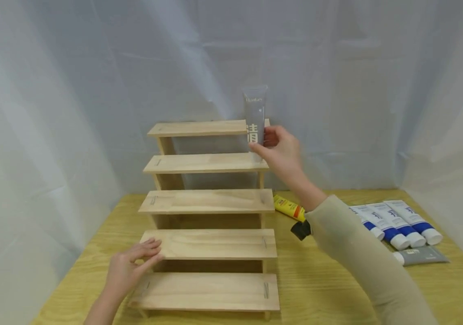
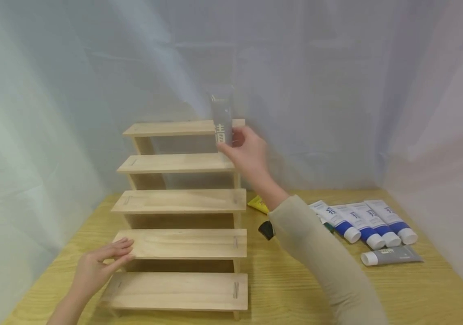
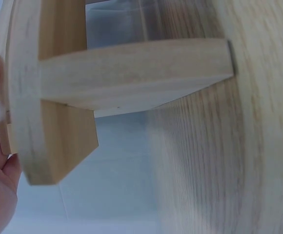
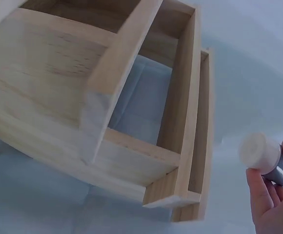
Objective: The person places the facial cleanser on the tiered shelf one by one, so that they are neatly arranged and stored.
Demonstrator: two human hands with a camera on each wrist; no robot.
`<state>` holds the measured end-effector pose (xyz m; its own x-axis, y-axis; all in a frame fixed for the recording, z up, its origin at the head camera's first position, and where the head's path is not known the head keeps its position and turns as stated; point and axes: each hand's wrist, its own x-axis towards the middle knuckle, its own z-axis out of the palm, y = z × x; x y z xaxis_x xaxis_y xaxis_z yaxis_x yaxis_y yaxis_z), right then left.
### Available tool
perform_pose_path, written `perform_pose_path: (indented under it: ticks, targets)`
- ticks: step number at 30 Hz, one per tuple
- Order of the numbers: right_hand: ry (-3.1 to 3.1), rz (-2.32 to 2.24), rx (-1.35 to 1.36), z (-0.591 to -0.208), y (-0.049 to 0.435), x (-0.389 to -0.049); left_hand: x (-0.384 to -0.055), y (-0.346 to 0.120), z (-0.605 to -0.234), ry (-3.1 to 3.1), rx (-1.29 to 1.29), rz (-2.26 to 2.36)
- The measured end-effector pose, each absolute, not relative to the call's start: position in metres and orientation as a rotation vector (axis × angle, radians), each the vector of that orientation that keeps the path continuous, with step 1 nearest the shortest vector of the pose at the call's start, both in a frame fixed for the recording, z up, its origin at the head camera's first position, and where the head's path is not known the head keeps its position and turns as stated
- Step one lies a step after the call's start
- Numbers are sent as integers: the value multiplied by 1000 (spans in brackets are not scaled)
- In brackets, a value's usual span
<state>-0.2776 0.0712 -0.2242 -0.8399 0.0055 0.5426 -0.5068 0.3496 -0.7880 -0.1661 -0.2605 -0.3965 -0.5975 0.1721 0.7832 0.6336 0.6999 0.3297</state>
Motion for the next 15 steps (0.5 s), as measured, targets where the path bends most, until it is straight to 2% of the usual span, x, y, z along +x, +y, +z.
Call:
perform_pose_path:
  ticks: [15]
  targets:
    - [-1955,1423,469,-208,21,-314,-164,-254,-396,-2122,-643,-767]
